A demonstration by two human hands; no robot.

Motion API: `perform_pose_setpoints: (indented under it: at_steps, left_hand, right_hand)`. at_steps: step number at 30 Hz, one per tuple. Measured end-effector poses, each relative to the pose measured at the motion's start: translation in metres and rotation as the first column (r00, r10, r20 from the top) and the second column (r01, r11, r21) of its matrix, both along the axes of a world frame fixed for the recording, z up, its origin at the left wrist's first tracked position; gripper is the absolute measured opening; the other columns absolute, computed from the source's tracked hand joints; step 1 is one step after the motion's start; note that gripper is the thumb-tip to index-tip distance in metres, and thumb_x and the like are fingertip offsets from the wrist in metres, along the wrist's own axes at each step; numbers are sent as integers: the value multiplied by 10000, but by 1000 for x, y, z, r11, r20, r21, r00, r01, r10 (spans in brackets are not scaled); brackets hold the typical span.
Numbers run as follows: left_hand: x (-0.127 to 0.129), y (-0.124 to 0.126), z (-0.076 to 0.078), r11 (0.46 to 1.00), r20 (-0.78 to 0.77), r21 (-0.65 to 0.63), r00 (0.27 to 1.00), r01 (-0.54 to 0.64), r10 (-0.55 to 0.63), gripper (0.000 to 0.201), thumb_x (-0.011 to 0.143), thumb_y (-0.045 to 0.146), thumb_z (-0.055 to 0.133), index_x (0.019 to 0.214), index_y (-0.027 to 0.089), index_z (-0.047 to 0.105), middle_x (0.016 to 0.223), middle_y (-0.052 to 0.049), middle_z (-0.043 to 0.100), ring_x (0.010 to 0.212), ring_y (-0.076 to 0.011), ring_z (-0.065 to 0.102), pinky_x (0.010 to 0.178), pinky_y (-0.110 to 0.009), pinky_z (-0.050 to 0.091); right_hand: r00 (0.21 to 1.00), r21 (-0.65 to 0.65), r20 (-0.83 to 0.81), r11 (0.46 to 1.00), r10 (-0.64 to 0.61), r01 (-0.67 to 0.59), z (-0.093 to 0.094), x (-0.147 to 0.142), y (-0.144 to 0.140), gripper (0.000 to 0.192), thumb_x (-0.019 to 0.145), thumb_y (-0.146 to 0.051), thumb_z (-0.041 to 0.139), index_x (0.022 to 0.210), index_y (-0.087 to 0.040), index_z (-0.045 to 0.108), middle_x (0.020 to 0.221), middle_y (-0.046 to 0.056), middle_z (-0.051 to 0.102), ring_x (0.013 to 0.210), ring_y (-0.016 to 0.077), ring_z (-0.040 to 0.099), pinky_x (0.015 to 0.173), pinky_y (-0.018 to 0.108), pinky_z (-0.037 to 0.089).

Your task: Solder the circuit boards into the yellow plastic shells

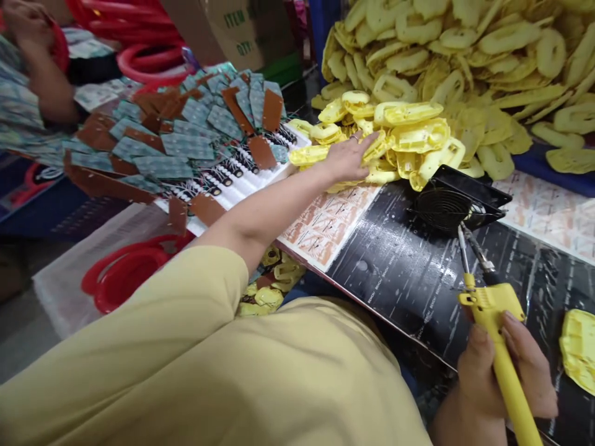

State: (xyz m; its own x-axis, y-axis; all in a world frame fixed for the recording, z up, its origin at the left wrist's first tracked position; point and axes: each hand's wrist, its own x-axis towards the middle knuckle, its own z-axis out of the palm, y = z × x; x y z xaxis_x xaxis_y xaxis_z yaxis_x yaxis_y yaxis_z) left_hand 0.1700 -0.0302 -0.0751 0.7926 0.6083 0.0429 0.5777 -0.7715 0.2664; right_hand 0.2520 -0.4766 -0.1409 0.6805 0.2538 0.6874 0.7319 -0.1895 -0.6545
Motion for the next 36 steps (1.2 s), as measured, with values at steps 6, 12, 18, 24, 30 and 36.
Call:
perform_pose_setpoints:
  at_steps: [6,12,18,24,30,36]
  left_hand:
    - [-52,-52,43,976,-122,128,979,177,-162,916,942,265,694,1795,212,362,1778,-226,464,1357,-434,693,1089,-589,602]
    - [-99,-172,9,720,-201,295,778,627,-595,690,1053,164,627,1711,342,522,1691,-221,588,1331,-371,751,997,-458,637]
    - [-106,-170,7,722,-133,154,738,675,-662,988,1035,779,633,1813,248,334,1731,-269,523,1475,-429,638,1136,-536,538]
    - [-103,-123,-3,640,-124,0,635,768,-763,817,1091,684,594,1780,289,407,1836,-206,384,1652,-457,428,1330,-637,354]
    - [-100,-123,-6,629,-72,-99,625,771,-777,682,1162,615,453,1743,260,489,1715,-233,522,1488,-383,577,1259,-553,470]
    - [-86,-104,-13,802,-15,-50,802,596,-597,712,1109,712,537,1690,301,564,1743,-186,505,1580,-415,500,1328,-631,388]
  right_hand:
    - [966,194,246,981,-77,29,10,9,25,431,862,-631,856,1271,-502,820,941,55,811,688,379,773,658,677,719]
    - [988,15,126,995,91,-94,20,-11,30,441,1093,-370,646,1533,-376,668,1328,81,800,658,244,798,486,434,702]
    - [932,-180,113,930,343,-321,19,-7,39,165,1034,-191,775,1168,-286,779,908,-34,854,683,197,818,629,252,700]
    - [806,-122,4,801,591,-586,16,-7,42,564,851,-162,972,1290,-305,648,1548,94,697,1136,254,831,899,313,746]
    - [780,-145,-59,768,623,-624,6,-7,42,567,862,-226,980,1287,-313,615,1632,88,646,1184,247,818,985,331,730]
    - [766,-200,-92,742,637,-641,-4,-8,40,530,893,-265,959,1283,-299,602,1692,140,582,1336,275,757,1110,383,681]
